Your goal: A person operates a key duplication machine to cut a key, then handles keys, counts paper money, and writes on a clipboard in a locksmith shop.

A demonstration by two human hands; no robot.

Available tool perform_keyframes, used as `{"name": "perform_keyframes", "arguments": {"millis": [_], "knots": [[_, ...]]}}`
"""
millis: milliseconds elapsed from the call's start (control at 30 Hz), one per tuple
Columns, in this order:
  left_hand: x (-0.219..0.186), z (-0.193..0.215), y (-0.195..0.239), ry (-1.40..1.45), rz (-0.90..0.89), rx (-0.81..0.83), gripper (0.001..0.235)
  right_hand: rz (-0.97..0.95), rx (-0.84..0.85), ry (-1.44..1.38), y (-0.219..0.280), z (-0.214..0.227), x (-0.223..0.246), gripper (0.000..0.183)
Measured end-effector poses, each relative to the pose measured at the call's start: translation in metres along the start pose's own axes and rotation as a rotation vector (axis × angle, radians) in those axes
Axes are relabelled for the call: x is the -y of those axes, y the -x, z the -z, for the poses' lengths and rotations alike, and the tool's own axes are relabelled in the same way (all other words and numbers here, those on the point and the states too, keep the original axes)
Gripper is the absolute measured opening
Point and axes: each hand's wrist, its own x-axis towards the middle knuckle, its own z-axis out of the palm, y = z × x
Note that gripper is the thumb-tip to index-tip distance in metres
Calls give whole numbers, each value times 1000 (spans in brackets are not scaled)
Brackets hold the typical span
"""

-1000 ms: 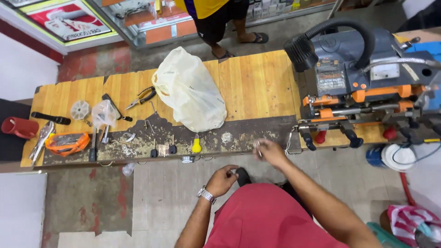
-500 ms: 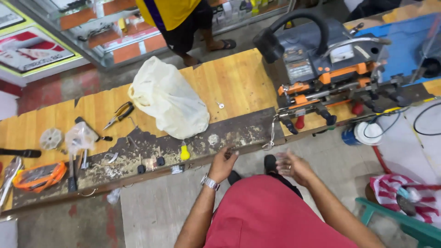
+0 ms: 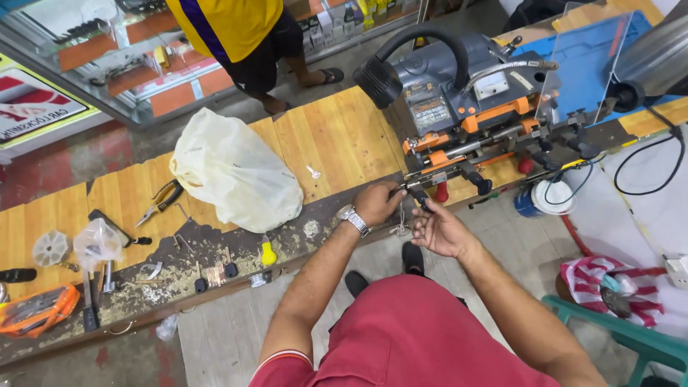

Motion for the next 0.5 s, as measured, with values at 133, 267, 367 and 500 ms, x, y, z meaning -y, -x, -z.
{"name": "perform_keyframes", "arguments": {"millis": [133, 267, 367, 500], "knots": [[4, -9, -7, -48, -40, -18, 35, 5, 28, -95, -5, 7, -6, 46], [3, -13, -8, -26, -46, -64, 34, -70, -50, -74, 2, 4, 1, 42], [6, -18, -15, -41, -60, -95, 33, -109, -130, -55, 10, -10, 12, 40], [19, -32, -22, -83, -76, -150, 29, -121, -462, 665, 33, -72, 39, 45]]}}
